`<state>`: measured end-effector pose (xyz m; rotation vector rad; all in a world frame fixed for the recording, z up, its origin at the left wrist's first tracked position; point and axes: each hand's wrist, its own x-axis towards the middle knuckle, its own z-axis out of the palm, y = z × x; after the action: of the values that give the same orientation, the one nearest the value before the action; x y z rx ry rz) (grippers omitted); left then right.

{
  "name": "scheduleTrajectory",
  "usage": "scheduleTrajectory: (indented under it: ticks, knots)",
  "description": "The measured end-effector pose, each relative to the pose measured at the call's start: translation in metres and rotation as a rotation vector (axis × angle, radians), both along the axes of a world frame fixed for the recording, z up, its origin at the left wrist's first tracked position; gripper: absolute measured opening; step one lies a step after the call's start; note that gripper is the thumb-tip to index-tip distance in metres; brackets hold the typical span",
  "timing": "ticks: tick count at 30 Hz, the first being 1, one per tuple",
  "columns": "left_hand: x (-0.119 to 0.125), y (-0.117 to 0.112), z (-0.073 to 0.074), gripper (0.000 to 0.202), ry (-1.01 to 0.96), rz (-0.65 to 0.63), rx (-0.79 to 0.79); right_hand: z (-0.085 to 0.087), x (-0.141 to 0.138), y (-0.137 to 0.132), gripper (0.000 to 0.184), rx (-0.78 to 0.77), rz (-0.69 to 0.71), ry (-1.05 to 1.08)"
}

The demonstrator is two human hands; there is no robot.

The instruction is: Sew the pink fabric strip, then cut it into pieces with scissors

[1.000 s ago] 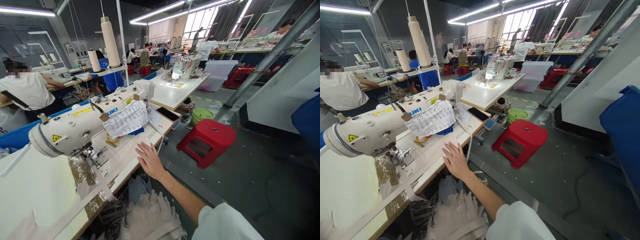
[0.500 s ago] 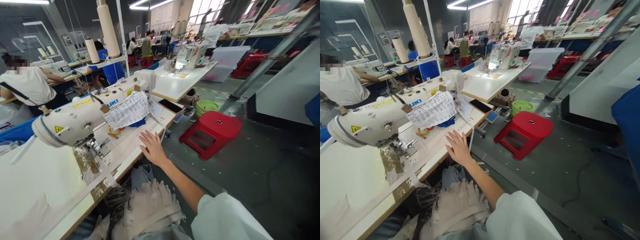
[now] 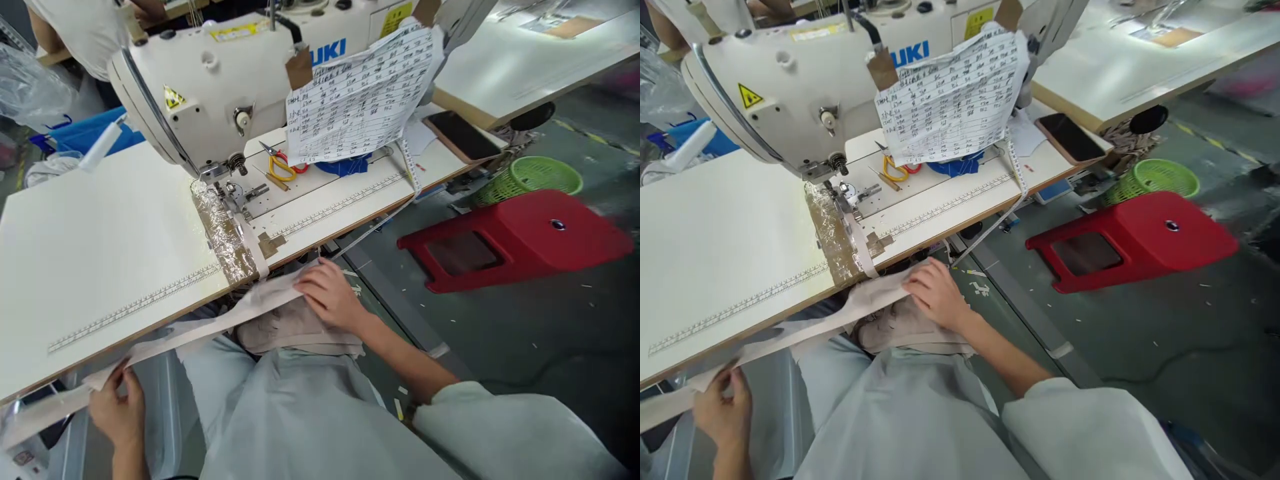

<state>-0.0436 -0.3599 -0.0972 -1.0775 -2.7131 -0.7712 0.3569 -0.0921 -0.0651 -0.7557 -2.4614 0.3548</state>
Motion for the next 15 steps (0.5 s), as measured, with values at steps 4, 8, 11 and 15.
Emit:
scheduleTrajectory:
  ticks: [4,8,11,15]
  knots:
    - [0.018,-0.016,-0.026,0.041,-0.109,0.059,-0.158,-0.028,-0.006,-0.031,0.021,-0.325,-0.107,-0.290]
    - [0.065,0.009,-0.020,0.048,-0.267,0.039,-0.038,-0.053,-0.001,-0.050,0.021,-0.439,-0.211,-0.411]
    - [0.110,0.046,-0.005,0.043,-0.476,-0.162,-0.009,-0.062,-0.002,-0.055,0.015,-0.479,-0.209,-0.413]
    - [0.162,0.089,0.005,0.035,-0.700,-0.598,-0.022,-0.064,-0.003,-0.051,0.015,-0.529,-0.242,-0.372]
